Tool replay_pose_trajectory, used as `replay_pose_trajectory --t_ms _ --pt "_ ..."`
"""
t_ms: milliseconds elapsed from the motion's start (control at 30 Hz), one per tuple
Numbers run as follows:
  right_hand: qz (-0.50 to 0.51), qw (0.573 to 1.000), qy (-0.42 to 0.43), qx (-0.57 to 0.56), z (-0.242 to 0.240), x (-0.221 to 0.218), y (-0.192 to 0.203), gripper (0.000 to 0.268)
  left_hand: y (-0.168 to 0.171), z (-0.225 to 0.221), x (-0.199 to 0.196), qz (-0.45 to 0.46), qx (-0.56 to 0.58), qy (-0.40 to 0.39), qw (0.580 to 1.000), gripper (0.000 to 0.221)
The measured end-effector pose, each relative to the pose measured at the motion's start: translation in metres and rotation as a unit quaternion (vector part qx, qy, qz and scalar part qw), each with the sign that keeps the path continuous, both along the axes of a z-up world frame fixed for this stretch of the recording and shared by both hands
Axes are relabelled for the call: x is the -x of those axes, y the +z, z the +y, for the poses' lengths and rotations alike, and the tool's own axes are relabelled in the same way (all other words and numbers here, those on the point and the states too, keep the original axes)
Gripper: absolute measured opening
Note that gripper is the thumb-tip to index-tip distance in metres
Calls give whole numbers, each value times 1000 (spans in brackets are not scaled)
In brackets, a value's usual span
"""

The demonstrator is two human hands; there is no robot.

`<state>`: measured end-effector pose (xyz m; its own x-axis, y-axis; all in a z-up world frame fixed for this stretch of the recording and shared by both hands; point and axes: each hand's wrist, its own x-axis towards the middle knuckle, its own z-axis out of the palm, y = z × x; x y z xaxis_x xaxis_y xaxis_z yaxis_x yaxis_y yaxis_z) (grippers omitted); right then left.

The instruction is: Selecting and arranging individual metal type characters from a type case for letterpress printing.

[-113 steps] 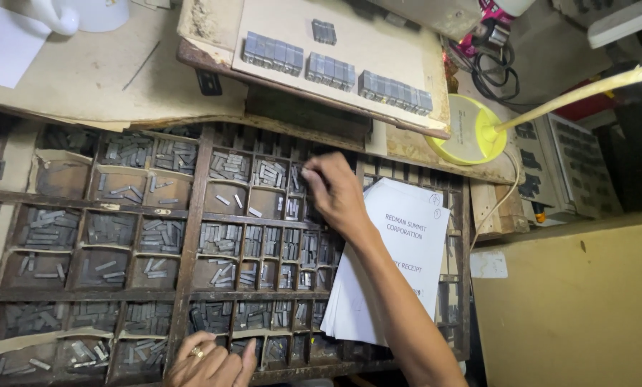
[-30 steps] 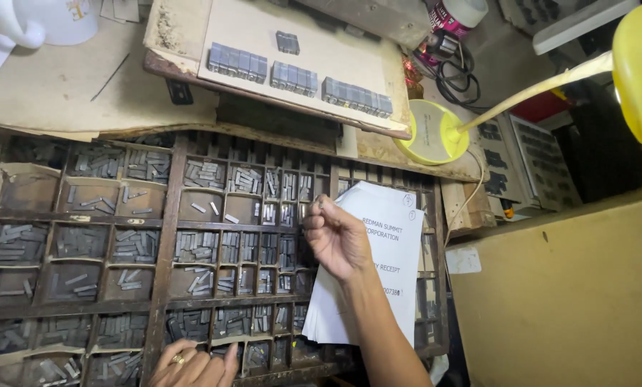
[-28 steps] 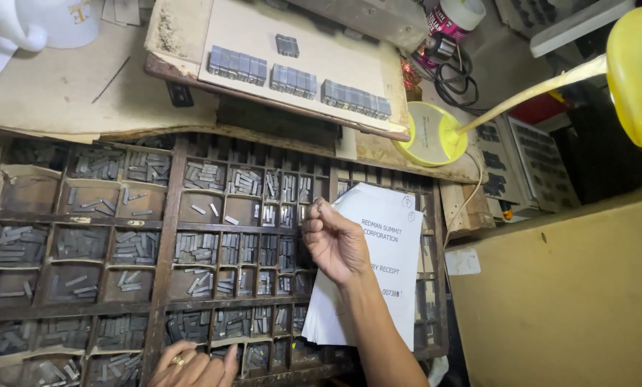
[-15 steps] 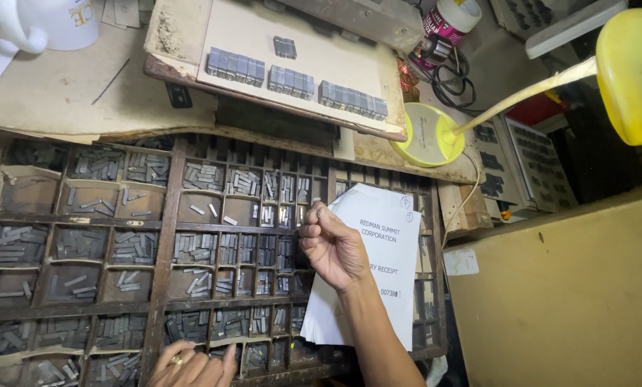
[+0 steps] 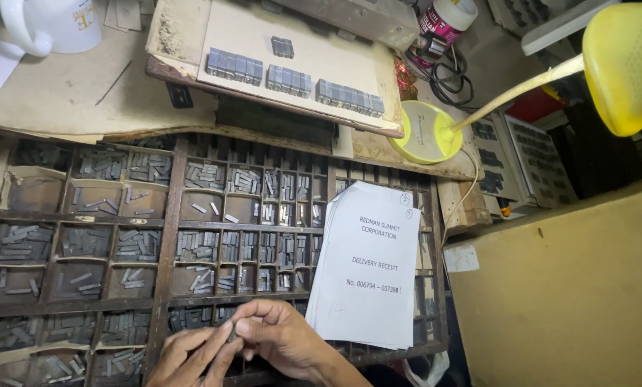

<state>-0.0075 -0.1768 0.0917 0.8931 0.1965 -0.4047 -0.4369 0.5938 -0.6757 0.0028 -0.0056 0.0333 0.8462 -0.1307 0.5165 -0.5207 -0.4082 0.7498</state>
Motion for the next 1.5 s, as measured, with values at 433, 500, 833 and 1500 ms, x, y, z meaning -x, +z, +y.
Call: replay_pose_trajectory --t_ms 433,500,833,1500 --pt "-137 488 -33 862 -124 -105 9 33 23 -5 -9 91 4 22 996 23" --pt "-143 473 -28 869 -127 -113 5 34 17 -5 -9 96 0 23 995 25" --pt "-166 804 -244 517 -126 -81 54 17 12 -1 -8 130 -24 13 991 27" --pt "-310 635 -304 639 -81 -21 8 41 2 0 4 137 -88 -39 986 33"
